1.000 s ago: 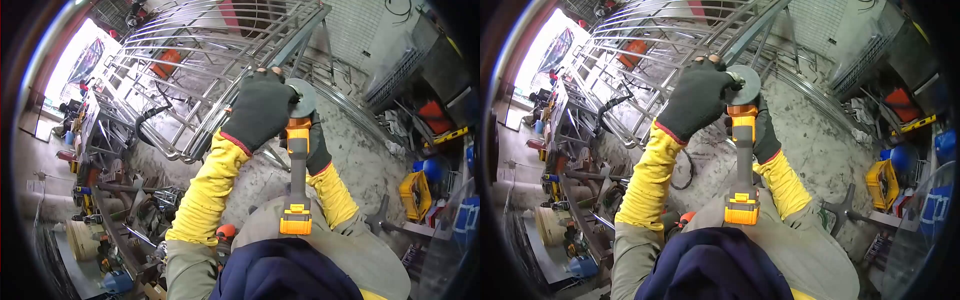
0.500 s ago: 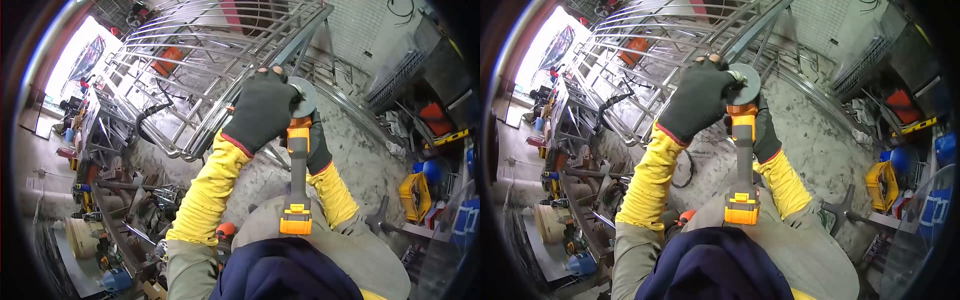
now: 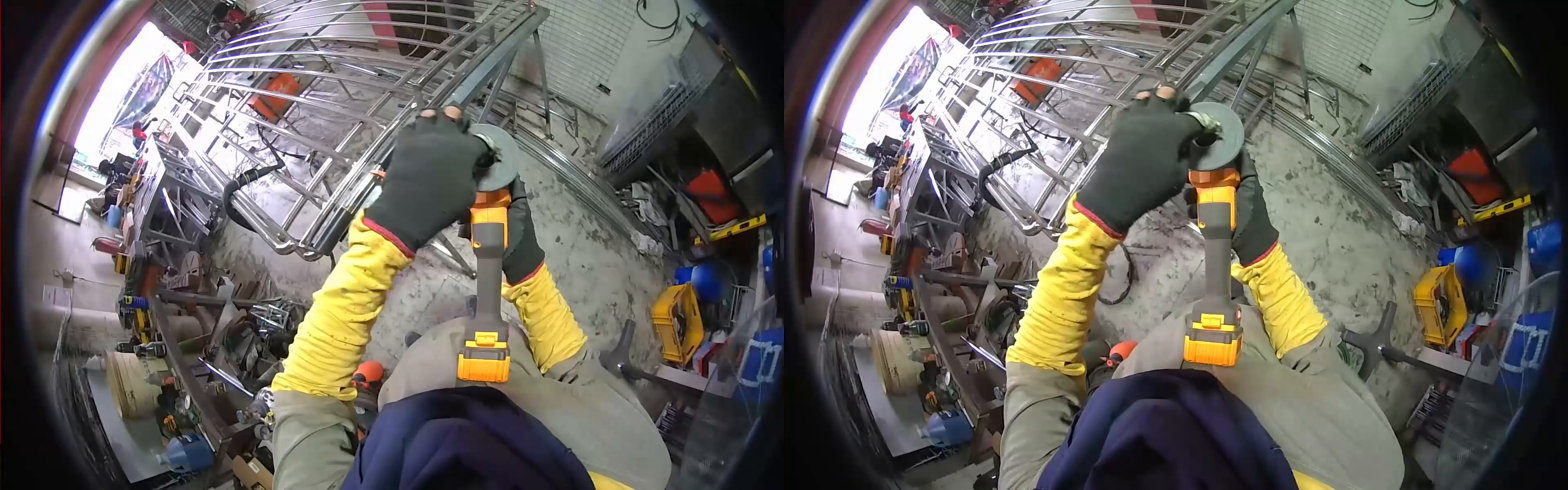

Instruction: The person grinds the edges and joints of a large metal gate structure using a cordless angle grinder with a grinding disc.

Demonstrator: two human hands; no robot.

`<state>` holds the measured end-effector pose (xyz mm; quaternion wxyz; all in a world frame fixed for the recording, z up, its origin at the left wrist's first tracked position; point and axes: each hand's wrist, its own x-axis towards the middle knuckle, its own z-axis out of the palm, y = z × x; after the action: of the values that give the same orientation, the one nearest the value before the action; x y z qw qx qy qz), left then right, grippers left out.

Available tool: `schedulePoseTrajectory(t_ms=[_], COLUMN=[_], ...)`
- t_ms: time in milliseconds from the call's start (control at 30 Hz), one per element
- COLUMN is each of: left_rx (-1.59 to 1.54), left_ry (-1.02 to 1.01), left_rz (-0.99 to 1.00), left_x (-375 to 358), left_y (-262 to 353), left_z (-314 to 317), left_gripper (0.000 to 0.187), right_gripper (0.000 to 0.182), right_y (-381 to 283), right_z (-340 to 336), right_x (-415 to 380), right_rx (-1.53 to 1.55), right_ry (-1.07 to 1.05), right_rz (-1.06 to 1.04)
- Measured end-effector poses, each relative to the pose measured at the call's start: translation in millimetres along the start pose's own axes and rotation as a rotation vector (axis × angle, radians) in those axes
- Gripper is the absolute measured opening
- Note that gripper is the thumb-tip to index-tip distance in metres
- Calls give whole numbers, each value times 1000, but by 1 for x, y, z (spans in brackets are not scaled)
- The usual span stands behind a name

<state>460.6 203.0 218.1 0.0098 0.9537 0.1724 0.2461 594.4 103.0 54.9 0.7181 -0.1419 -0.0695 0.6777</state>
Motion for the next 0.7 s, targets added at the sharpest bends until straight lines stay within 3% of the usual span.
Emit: schedulePoseTrajectory(t_ms=[100,167,233,267,333,433,500,533,567,633,700], left_rx=[-127,-85,-98,-26,-1,-45,-13,-45,-43,-346,-346], left_ry=[117,24,-97,72,75,118,66,236,237,206,120], left_rz=[97,76,-96,-20,25,161,-66,-163,-161,-445,-462], left_x=[-8,-6,-2,1,-4,-6,-2,1,3,5,2], left_y=[-4,-11,-8,-4,-2,-12,-21,-17,-16,-15,-14], left_z=[-1,-6,-7,3,0,-10,-9,-10,-9,-7,-8], left_gripper=[22,22,21,21,20,27,30,26,26,44,48], right_gripper=[74,74,75,75,65,56,55,55,55,56,56], right_y=[-4,-5,-2,-1,-1,-1,0,1,3,6,2], right_z=[1,-2,-7,-8,-9,-12,-27,-31,-36,-37,-31], right_x=[-3,-4,-1,1,0,-4,0,4,7,11,7], right_rx=[16,-12,-64,-67,32,-99,-99,-101,-101,-209,-146], right_ry=[-6,7,46,41,-66,16,28,34,32,80,46], right_rz=[7,20,-4,3,-16,-87,-88,-89,-90,-162,-116])
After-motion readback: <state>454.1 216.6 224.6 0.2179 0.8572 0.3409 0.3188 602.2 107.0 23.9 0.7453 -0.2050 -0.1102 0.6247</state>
